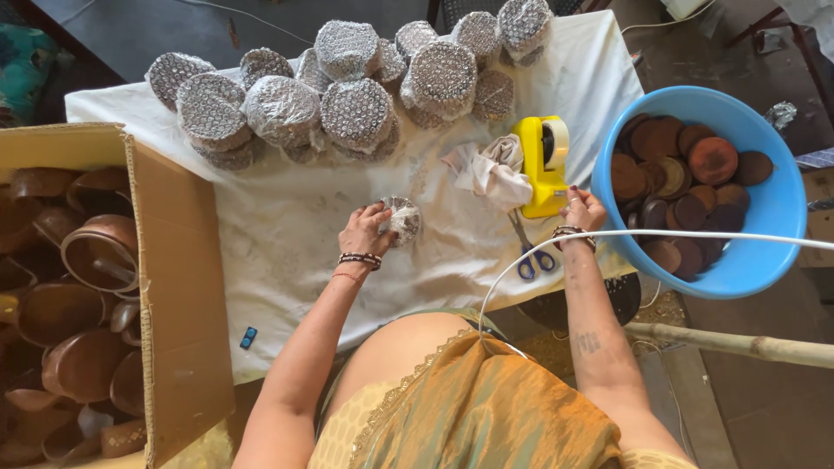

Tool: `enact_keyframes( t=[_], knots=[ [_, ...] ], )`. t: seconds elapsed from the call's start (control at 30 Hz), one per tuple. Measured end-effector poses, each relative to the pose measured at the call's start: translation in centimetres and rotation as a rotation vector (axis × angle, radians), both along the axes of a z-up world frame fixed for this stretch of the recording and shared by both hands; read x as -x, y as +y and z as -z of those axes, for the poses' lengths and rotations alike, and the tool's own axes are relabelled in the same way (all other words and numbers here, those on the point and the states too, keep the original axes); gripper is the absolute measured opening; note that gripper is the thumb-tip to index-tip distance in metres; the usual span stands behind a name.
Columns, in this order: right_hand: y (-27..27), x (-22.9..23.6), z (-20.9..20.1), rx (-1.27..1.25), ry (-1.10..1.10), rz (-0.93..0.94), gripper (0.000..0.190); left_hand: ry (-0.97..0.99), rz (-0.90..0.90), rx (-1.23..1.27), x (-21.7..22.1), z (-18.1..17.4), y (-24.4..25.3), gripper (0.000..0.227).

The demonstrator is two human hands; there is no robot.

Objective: The person cleans small brown clay pots with a white cloth and then wraps them in bubble wrap. They place the wrapped items on a table alongside other wrapped pieces and use scissors to cut the bubble wrap as needed.

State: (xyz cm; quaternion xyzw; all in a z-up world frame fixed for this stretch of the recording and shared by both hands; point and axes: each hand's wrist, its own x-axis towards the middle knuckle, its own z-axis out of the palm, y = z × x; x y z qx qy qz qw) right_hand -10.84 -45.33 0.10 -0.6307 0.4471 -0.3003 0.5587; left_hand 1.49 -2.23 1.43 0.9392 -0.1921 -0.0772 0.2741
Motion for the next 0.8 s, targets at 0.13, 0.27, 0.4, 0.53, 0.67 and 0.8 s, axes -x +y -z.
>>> enact_keyframes(
  t=[0.13,0.27,0.4,0.53,0.67,0.8],
  knots=[
    [0.1,1.1,0.0,-0.043,-0.091,0.016,0.020,-0.003,0.007,0.007,0.0,-0.1,0.1,0.049],
    [0.4,2.6,1.1,-0.208,-0.123,-0.052,0.015,0.001,0.001,0.004,0.1,-0.3,0.1,0.049],
    [0.5,4.4,2.3,-0.298,-0.121,-0.030,0.017,0.017,0.001,0.000,0.2,-0.9,0.1,0.051],
    [-0.6,4.7,4.9,-0.287,-0.133,-0.059,0.017,-0.003,0.010,0.005,0.1,-0.5,0.1,0.051],
    [-0.8,4.0,5.8,-0.289,-0.111,-0.058,0.017,0.000,0.001,0.006,0.1,-0.3,0.1,0.051],
    [-0.1,2.8,3.7,-0.109,-0.002,-0.064,0.011,-0.010,0.001,0.030,0.0,0.4,0.1,0.049]
  ],
)
